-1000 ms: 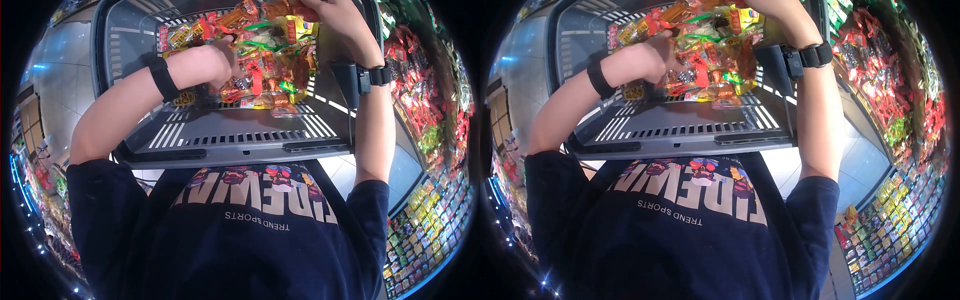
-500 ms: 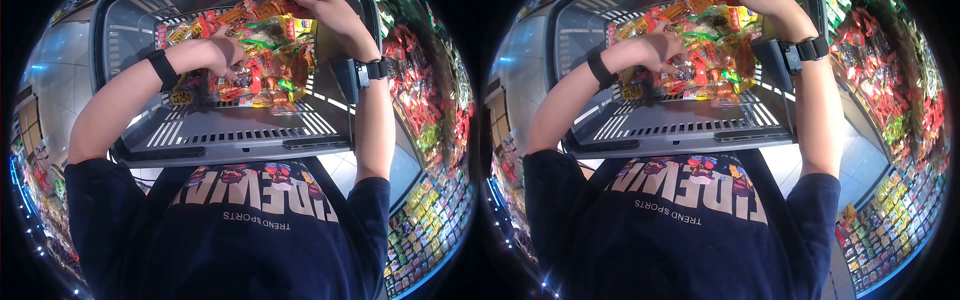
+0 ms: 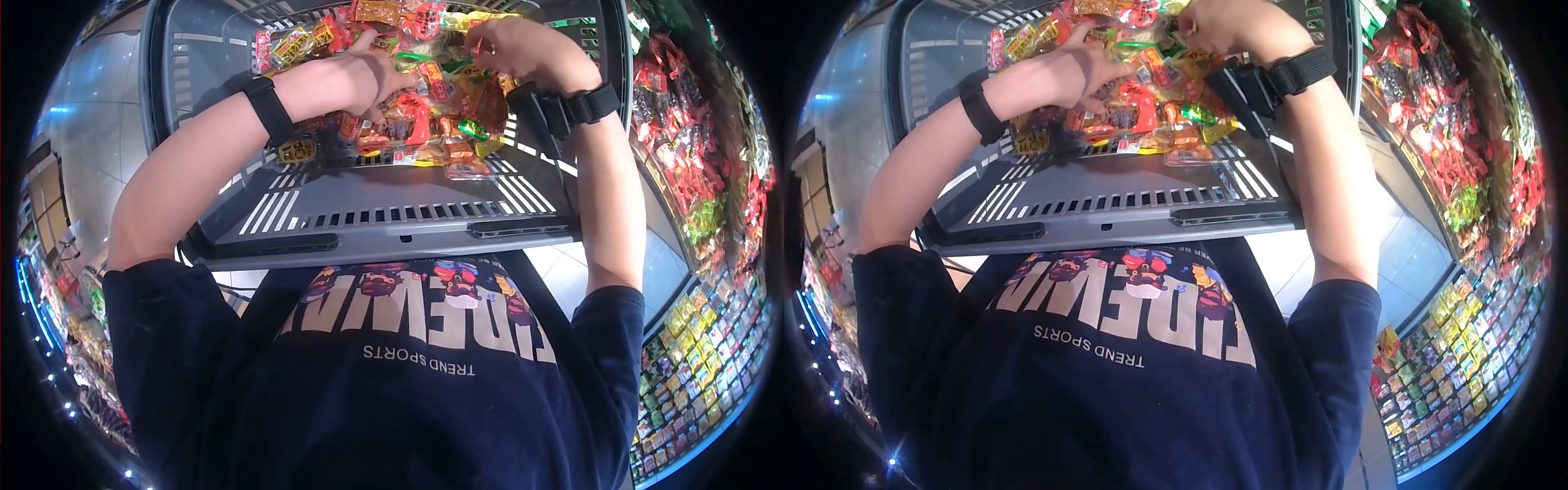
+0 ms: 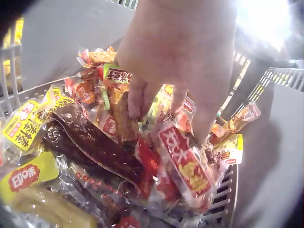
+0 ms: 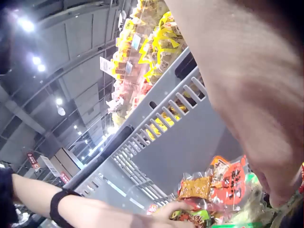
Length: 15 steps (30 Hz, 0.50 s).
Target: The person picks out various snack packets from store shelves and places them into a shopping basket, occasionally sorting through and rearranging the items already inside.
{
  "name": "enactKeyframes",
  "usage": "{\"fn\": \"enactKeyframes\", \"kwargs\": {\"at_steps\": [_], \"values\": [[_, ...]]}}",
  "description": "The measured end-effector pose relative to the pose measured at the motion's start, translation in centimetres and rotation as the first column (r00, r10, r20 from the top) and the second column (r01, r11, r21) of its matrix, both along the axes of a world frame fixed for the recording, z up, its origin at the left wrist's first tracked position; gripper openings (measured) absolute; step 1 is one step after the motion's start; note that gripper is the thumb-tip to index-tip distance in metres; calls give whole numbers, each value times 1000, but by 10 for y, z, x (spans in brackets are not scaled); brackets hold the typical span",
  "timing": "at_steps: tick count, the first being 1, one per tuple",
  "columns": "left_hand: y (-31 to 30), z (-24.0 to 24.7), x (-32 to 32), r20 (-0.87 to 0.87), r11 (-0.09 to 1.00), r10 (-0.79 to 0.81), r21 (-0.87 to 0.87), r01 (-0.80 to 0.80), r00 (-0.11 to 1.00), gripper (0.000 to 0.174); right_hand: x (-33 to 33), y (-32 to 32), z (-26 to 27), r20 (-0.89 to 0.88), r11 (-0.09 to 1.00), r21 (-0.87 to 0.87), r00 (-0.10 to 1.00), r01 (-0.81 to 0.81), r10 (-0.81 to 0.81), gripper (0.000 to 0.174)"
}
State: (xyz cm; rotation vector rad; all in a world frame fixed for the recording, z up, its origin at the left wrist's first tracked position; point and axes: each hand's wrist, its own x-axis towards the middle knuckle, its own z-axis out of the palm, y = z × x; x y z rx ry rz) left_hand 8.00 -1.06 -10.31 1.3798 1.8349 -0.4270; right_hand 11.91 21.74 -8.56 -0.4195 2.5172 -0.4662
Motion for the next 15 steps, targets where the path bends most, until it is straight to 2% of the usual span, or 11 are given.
{"fn": "enactKeyframes", "kwargs": {"at_steps": [1,2,4,5,6,7,9,11,13,15], "values": [[-2,-3,-1,0,1000,1,1,-1,1000,77,3,-1,-9,-89,993,-41,991,-107,103,25],[-7,-8,-2,3,998,-15,56,15,1000,71,3,0,-17,-89,993,-40,990,-109,105,25],[-13,-12,-7,5,993,-27,111,26,1000,65,4,-21,-11,272,988,95,958,-118,88,28],[-15,-14,-10,51,990,-13,138,6,999,60,6,-24,-21,240,971,33,946,-235,220,30],[-17,-13,-11,97,986,-2,165,-14,995,56,8,-33,-21,370,982,49,917,-182,151,31],[-16,-11,-11,98,986,-1,165,-16,995,56,14,-37,-27,340,984,26,927,-177,157,31],[-12,-9,-13,147,999,3,51,-10,989,44,19,-45,-32,310,984,5,936,-178,167,32],[-11,-9,-13,169,999,39,23,-44,985,43,20,-55,-33,404,963,193,910,-189,98,36],[-12,-7,-15,188,997,74,-6,-74,979,43,20,-57,-20,417,958,215,905,-188,84,37],[-13,-4,-20,241,985,143,60,-162,960,39,21,-58,-23,429,955,236,901,-180,64,38]]}}
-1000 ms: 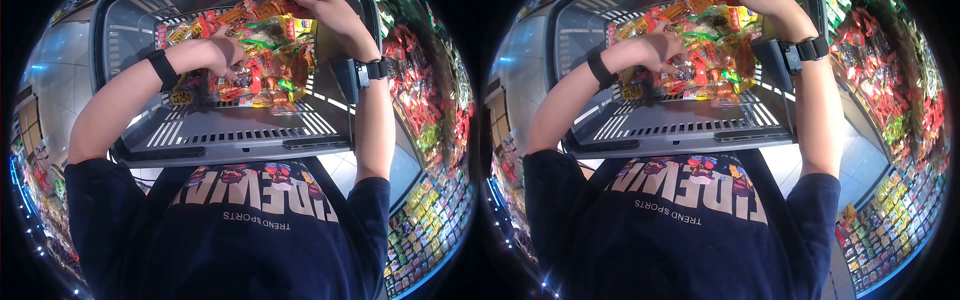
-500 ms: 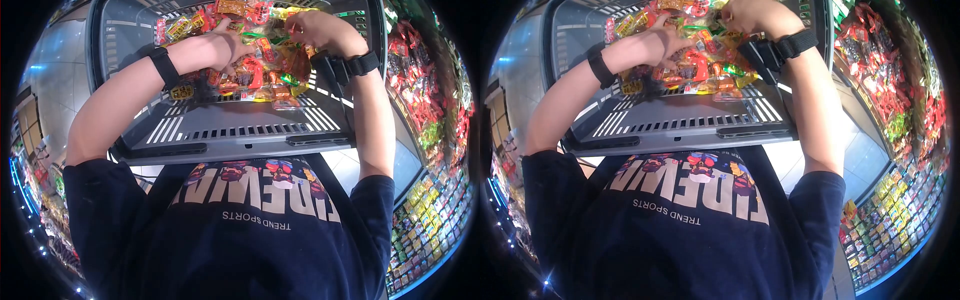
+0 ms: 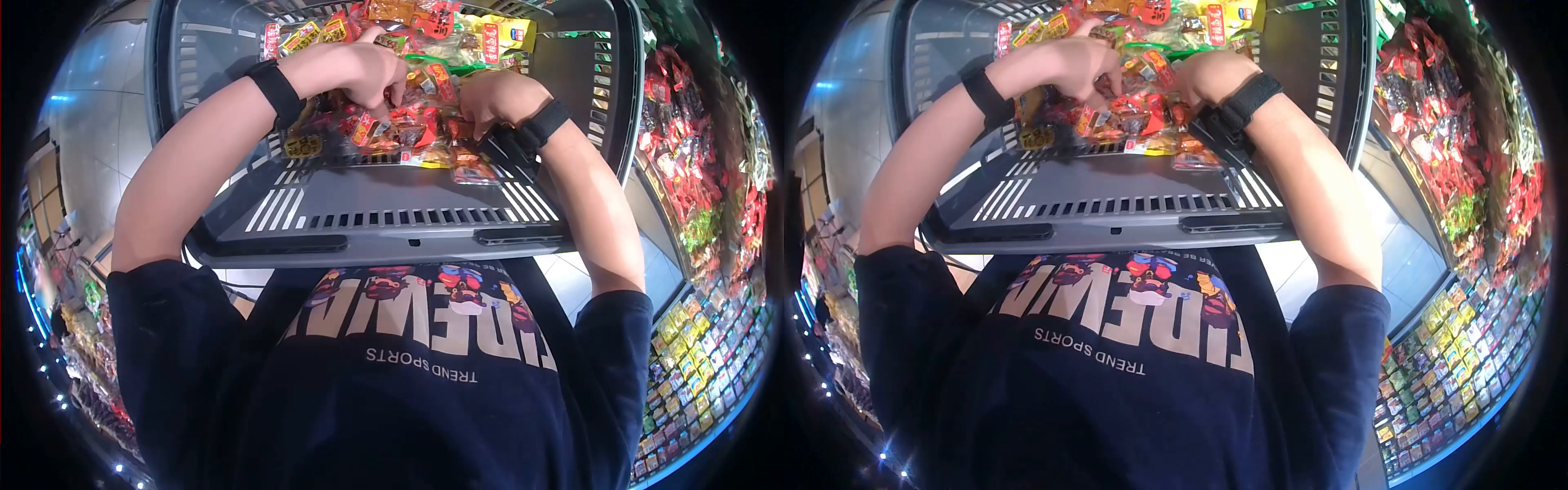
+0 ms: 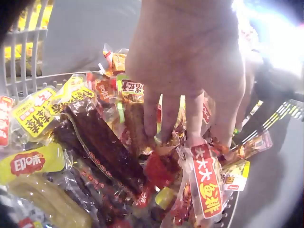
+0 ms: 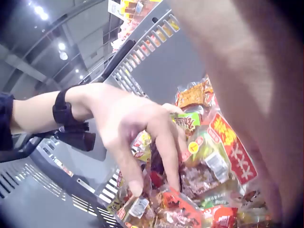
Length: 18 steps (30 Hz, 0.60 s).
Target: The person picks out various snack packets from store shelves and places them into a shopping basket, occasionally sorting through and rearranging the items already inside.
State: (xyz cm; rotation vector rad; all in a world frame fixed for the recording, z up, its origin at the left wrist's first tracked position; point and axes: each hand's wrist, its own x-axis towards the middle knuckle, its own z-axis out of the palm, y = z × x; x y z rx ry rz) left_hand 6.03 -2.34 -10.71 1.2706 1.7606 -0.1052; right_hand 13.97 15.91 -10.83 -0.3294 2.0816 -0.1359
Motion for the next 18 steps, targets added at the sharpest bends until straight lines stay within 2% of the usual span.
{"fn": "enactKeyframes", "kwargs": {"at_steps": [2,5,6,8,9,11,12,14,17,18], "values": [[1,0,-5,-2,1000,6,17,-6,1000,35,2,-1,-23,-1,991,87,994,-105,106,40],[1,-11,-14,-44,999,10,42,-9,999,29,11,0,-35,-84,997,57,995,-44,48,41],[1,-13,-16,-54,996,55,68,-52,997,29,11,-2,-35,-83,997,56,995,-45,49,41],[1,-17,-18,-62,991,101,93,-95,993,30,12,-10,-36,-168,991,32,977,-129,132,37],[0,-19,-18,-109,984,127,139,-111,986,26,16,-12,-40,-167,991,31,977,-130,133,37],[0,-23,-19,-199,964,181,232,-133,963,22,25,-16,-49,-298,971,49,925,-233,237,31],[2,-22,-20,-198,964,180,229,-133,964,22,27,-21,-50,-344,980,86,918,-181,200,28],[3,-18,-25,-328,985,76,173,-19,942,34,23,-19,-48,-357,976,82,909,-199,216,28],[-8,-9,-32,-417,971,87,239,17,905,27,15,-10,-56,-370,983,22,912,-183,178,24],[-10,-9,-36,-410,985,62,171,9,910,34,11,-7,-51,-339,982,17,923,-187,181,22]]}}
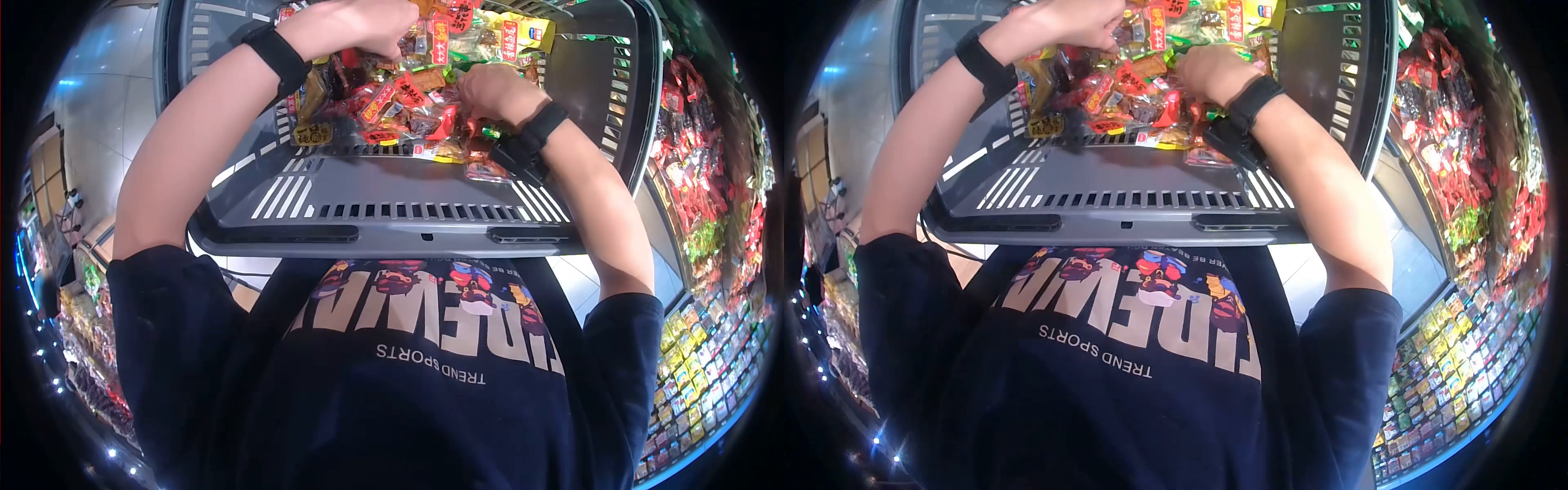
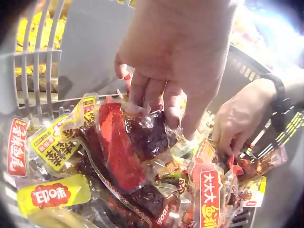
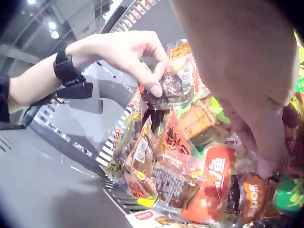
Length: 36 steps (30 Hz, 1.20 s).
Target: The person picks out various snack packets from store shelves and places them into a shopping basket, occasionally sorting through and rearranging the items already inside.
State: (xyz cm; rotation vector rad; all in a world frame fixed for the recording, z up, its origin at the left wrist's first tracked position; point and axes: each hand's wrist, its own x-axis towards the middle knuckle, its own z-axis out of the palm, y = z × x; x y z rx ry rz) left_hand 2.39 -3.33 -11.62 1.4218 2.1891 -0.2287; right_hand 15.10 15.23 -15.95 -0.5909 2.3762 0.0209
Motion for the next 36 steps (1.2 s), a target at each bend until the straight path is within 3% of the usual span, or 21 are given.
{"fn": "enactKeyframes", "kwargs": {"at_steps": [3,5,6,11,13,14,15,17,19,21,23,24,25,27,28,29,31,32,33,35,36], "values": [[-4,3,-7,26,998,-6,69,4,1000,34,-12,11,9,106,998,-21,993,61,-59,19],[-1,10,-4,25,999,-13,51,12,1000,33,-22,23,7,269,979,-123,955,160,-122,19],[-2,12,-4,36,998,-5,58,3,999,30,-25,31,13,120,952,-298,992,68,-33,18],[-2,28,-16,136,1000,11,-21,-8,991,24,-44,33,69,232,896,-361,955,259,-182,19],[-2,36,-20,194,997,25,-77,-11,981,23,-48,46,58,379,698,-537,875,473,-302,22],[-2,39,-20,186,997,30,-73,-16,982,23,-50,51,52,381,638,-614,882,465,-276,25],[-2,42,-19,161,995,29,-94,-14,986,25,-51,49,53,372,643,-616,887,456,-273,25],[1,50,-23,126,994,33,-112,-18,991,26,-53,47,57,462,498,-585,768,640,-444,28],[4,59,-31,403,984,70,-176,3,912,33,-54,40,75,427,494,-579,758,648,-493,30],[6,51,-24,321,973,98,-227,-24,942,35,-56,47,70,357,529,-564,765,634,-536,30],[-2,30,-23,406,976,189,25,-218,894,34,-57,53,64,245,503,-654,787,566,-567,30],[-1,31,-19,363,970,86,181,-161,928,41,-56,53,72,257,484,-647,766,589,-589,30],[2,34,-18,358,969,87,187,-163,930,41,-55,53,78,270,464,-640,745,613,-611,31],[13,41,-13,544,911,252,145,-385,800,48,-56,57,78,328,420,-649,732,634,-598,30],[14,25,-18,601,864,254,211,-458,758,51,-57,60,80,360,396,-661,732,638,-578,30],[14,20,-20,777,789,160,270,-552,609,49,-57,63,81,396,370,-669,731,644,-556,29],[22,20,-18,781,684,180,337,-647,597,42,-59,68,81,425,279,-689,685,669,-592,29],[21,22,-22,840,597,280,227,-769,465,28,-61,73,77,429,265,-679,663,684,-613,27],[22,21,-23,840,603,276,228,-765,468,28,-63,75,76,433,250,-670,641,699,-634,25],[24,20,-25,920,585,213,149,-797,328,21,-62,72,71,338,255,-728,657,636,-673,27],[19,41,-24,821,737,228,206,-644,524,37,-63,70,73,239,270,-781,668,564,-704,30]]}}
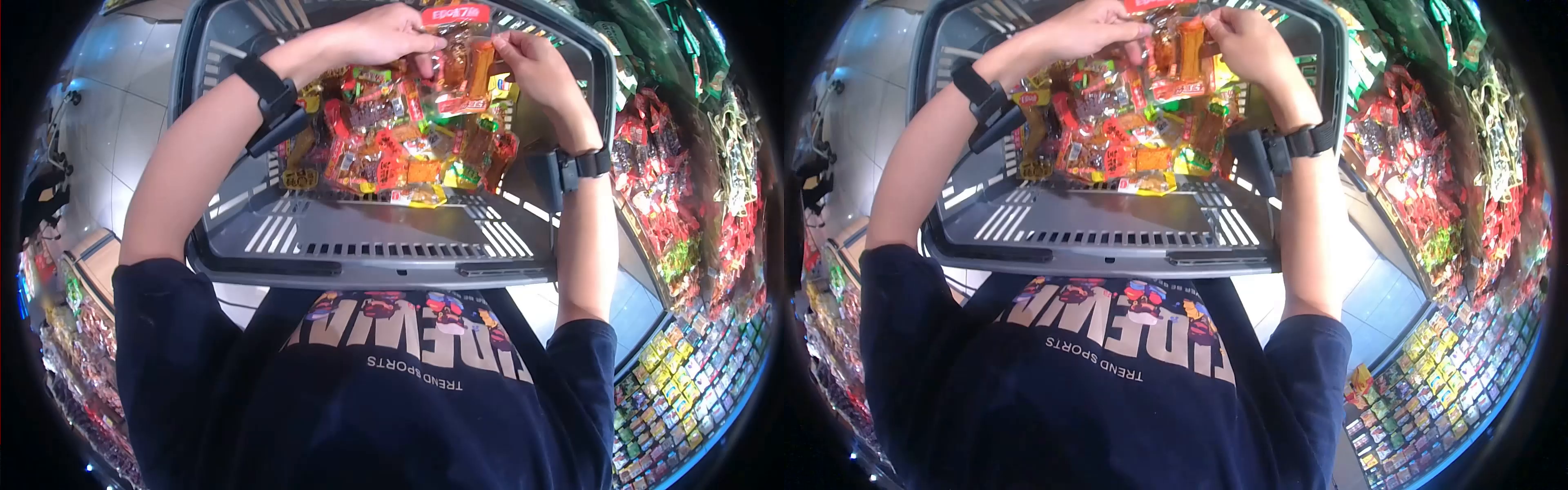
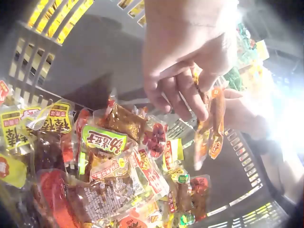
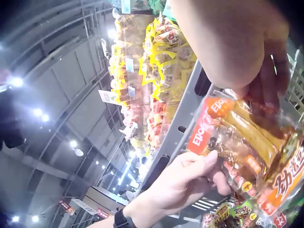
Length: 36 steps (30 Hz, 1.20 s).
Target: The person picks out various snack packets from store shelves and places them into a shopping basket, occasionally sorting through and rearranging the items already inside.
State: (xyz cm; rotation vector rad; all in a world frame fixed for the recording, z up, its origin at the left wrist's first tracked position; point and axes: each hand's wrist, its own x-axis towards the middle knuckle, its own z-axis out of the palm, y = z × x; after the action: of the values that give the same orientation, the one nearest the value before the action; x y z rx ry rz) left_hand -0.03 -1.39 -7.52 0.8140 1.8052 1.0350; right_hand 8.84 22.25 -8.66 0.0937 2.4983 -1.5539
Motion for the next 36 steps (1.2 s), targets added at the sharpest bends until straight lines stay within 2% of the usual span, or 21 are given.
{"fn": "enactKeyframes", "kwargs": {"at_steps": [1,3,4,5,7,8,9,10,11,13,14,15,17,19,20,22,25,27,31,33,36], "values": [[0,-6,-1,62,994,105,-10,-105,992,32,-1,1,6,-75,961,270,997,53,-34,29],[-3,-8,-5,-15,991,134,-14,-134,991,29,0,0,24,-89,889,417,982,188,-165,28],[-4,-3,-6,-56,985,136,-97,-141,989,29,0,2,22,-182,855,444,961,268,-207,27],[-5,2,-9,-96,972,139,-177,-154,986,28,0,3,21,-177,874,377,950,306,-257,27],[-4,-1,-13,-116,980,48,-187,-69,992,28,1,2,27,-171,852,448,962,270,-215,27],[-5,-4,-15,-36,985,19,-172,-25,999,25,5,3,19,-200,856,450,963,252,-179,28],[-2,8,-10,-171,970,-44,-243,1,984,25,2,5,13,-259,857,450,955,251,-143,29],[-4,-4,-16,-390,970,-196,-210,120,900,30,-1,2,17,-252,885,382,952,265,-176,26],[-5,-3,-13,-292,966,-187,-231,121,938,30,1,-4,23,-220,913,311,955,263,-200,24],[-4,13,3,-351,969,-84,-246,-5,933,45,0,-9,35,-69,973,97,976,211,-205,22],[-2,21,1,-370,970,-82,-243,-12,925,45,-5,-8,34,-90,973,95,975,212,-203,22],[-1,29,2,-342,975,-80,-224,2,936,49,-7,-9,33,-80,968,-105,969,226,-235,22],[-1,29,6,-296,978,-83,-210,20,951,55,-5,-7,30,-26,870,-418,954,260,-298,23],[-2,19,2,-74,998,-8,69,13,997,47,-4,-11,39,-35,779,-576,945,248,-326,21],[-4,8,0,-42,967,8,254,3,999,44,-3,-11,41,-27,777,-576,944,253,-328,21],[-4,22,0,17,956,-24,294,18,1000,38,-3,-12,44,26,662,-673,905,329,-424,19],[0,25,3,65,959,-28,285,8,997,37,-2,-10,45,53,623,-708,906,331,-421,18],[2,27,4,153,978,28,202,-59,988,40,-2,-8,46,46,632,-708,914,314,-403,16],[2,23,6,15,973,81,214,-82,997,40,-2,-6,46,72,707,-634,934,313,-349,17],[2,27,5,7,980,71,185,-72,997,40,-3,-5,40,-8,819,-528,963,226,-271,18],[2,27,5,-6,982,55,184,-52,998,41,-5,-7,41,-11,816,-536,964,218,-265,20]]}}
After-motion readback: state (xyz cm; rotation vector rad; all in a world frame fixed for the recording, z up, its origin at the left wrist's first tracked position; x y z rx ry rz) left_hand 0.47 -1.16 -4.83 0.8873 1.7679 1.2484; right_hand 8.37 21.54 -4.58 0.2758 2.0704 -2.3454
